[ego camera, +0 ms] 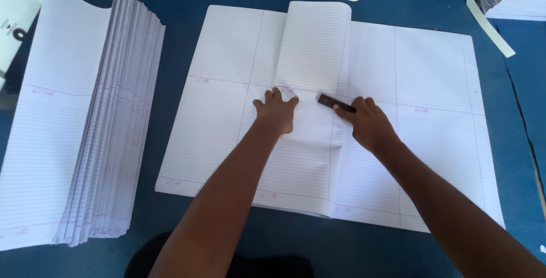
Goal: The person sits on the floor and repeatedly folds large lined paper sheets in half. They use a small wooden block to press and crease the fold, then place the folded sheet onto a stack to the left. The process is repeated for multiple sheets.
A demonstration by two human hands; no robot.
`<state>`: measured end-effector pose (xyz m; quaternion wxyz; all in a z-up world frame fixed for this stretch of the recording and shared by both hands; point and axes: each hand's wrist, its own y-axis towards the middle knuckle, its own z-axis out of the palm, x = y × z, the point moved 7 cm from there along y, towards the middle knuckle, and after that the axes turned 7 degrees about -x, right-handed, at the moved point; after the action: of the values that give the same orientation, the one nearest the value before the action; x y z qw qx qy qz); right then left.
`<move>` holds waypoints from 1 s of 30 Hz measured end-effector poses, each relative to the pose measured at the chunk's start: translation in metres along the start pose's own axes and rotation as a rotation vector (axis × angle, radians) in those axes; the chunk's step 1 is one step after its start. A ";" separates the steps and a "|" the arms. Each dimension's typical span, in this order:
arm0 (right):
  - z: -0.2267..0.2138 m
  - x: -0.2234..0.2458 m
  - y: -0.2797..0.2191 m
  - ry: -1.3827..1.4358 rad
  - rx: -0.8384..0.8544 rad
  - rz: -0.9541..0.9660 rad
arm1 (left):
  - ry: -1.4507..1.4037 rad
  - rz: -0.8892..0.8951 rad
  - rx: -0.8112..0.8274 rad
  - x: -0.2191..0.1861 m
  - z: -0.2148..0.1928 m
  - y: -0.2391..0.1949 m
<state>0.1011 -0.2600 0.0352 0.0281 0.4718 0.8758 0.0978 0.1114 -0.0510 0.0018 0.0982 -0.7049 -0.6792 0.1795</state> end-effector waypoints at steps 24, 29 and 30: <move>0.049 -0.114 0.158 -0.138 0.150 0.355 | 0.002 0.063 -0.017 0.002 -0.005 -0.003; 0.051 -0.127 0.180 -0.142 0.161 0.414 | -0.002 0.061 -0.028 -0.002 -0.009 -0.006; 0.052 -0.130 0.184 -0.133 0.174 0.439 | -0.003 0.065 -0.039 -0.003 -0.010 -0.006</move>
<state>0.3315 -0.2620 0.0155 0.0232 0.6570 0.7535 -0.0055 0.1099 -0.0521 0.0140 0.0776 -0.7280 -0.6595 0.1704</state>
